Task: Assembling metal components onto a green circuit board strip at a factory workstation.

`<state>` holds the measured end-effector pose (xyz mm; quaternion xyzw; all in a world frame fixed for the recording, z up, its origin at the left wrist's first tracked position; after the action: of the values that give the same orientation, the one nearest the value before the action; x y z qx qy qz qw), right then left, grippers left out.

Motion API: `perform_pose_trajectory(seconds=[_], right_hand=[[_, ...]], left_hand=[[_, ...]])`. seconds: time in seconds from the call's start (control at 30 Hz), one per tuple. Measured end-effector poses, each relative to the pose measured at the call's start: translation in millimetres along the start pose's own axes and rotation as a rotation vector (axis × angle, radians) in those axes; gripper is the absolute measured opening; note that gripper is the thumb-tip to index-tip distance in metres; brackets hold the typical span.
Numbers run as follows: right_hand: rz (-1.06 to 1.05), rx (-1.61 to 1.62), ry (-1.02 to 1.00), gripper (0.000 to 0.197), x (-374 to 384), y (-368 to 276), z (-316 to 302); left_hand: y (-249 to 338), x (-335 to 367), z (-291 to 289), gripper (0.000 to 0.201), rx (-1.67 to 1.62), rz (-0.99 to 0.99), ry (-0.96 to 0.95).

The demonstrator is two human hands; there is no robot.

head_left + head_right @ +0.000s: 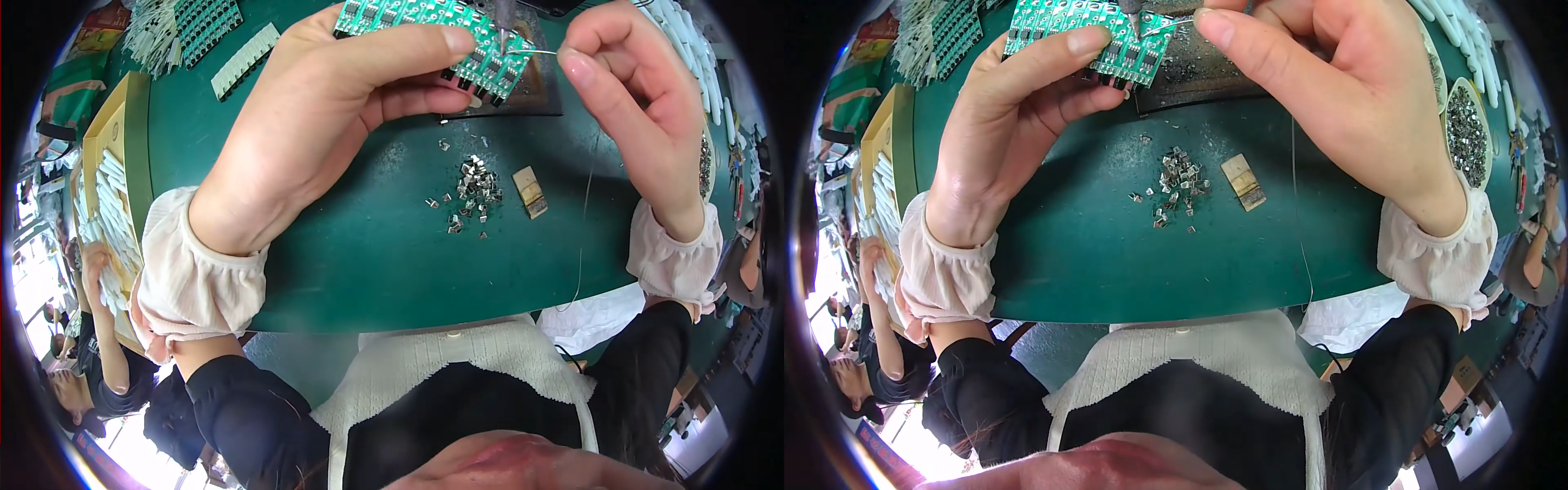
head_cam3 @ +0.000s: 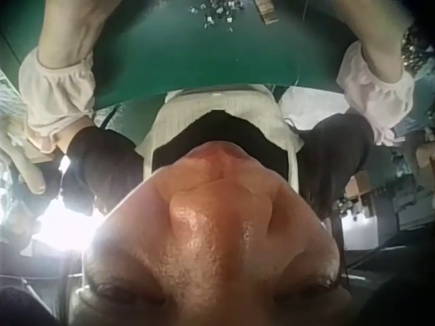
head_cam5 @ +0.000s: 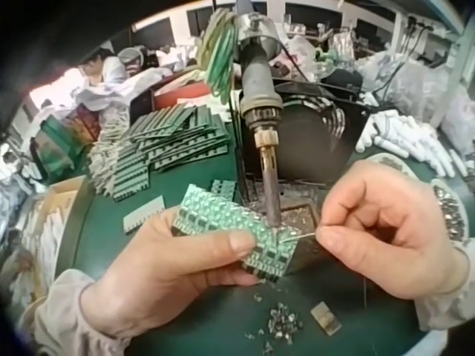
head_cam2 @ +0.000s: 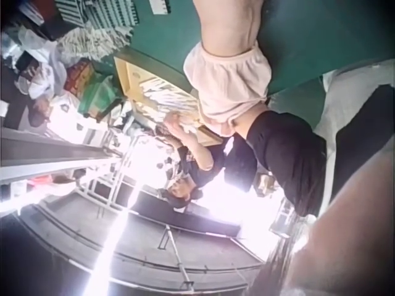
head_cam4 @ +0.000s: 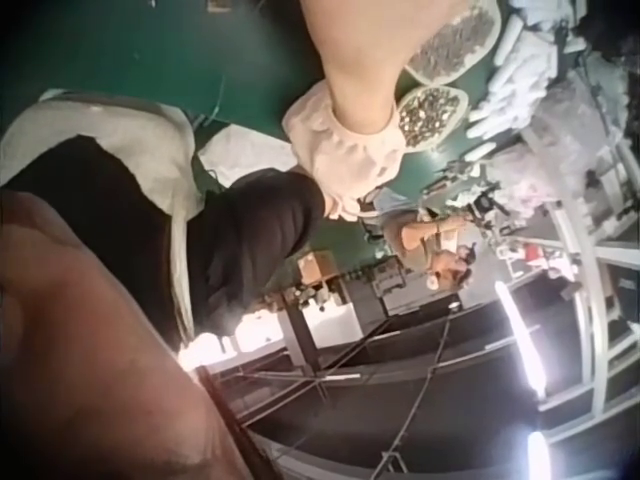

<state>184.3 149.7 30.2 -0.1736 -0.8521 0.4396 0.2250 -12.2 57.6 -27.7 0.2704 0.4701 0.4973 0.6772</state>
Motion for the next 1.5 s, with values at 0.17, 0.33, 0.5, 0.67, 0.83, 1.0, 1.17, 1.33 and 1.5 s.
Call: perform_pose_trajectory(seconds=[0.17,0.33,0.5,0.67,0.83,1.0,1.17,1.33,1.5], right_hand=[[-0.016,-0.045,-0.007,0.011,-5.3,1.2,-1.4],[0.123,0.058,0.117,0.007,-10.0,4.1,-0.6],[0.213,-0.476,0.116,0.006,-7.8,10.8,-42.0],[0.202,-1.113,0.138,0.008,-12.8,35.7,-89.6],[0.245,-1.096,0.008,0.013,-18.4,50.5,-86.7],[0.29,-1.183,-0.06,0.014,-18.3,61.9,-84.8],[0.294,-1.204,-0.078,0.016,-3.1,54.4,-83.9],[0.238,-1.15,-0.131,0.02,9.7,68.6,-76.3],[-0.028,-1.162,0.071,0.012,-1.8,88.1,-82.2]], left_hand=[[-0.2,0.7,4.1,0.023,0.01,0.009,0.002],[-5.8,-1.7,7.2,0.024,0.046,-0.011,0.035],[-7.8,-1.3,27.2,0.024,0.123,-0.06,0.004],[-19.0,-8.0,24.6,0.023,0.181,-0.13,0.044],[-30.9,-16.8,39.6,0.016,0.375,-0.213,-0.027],[-33.3,-23.2,49.8,0.013,0.438,-0.225,-0.112],[-22.4,-27.1,46.0,0.017,0.502,-0.147,-0.176],[-21.3,-30.1,43.1,0.015,0.525,-0.236,-0.229],[-22.8,-28.5,34.7,0.012,0.5,-0.183,-0.136]])
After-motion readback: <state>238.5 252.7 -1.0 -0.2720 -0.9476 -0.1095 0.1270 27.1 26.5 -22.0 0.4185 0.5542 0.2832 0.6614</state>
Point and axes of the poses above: each hand's wrist, its own x-axis towards the middle knuckle, its own z-axis out of the palm, y = z × x, the point moved 6 cm from there along x, towards the middle knuckle, and after that the axes turned 10 degrees about -z, right-handed, at the moved point
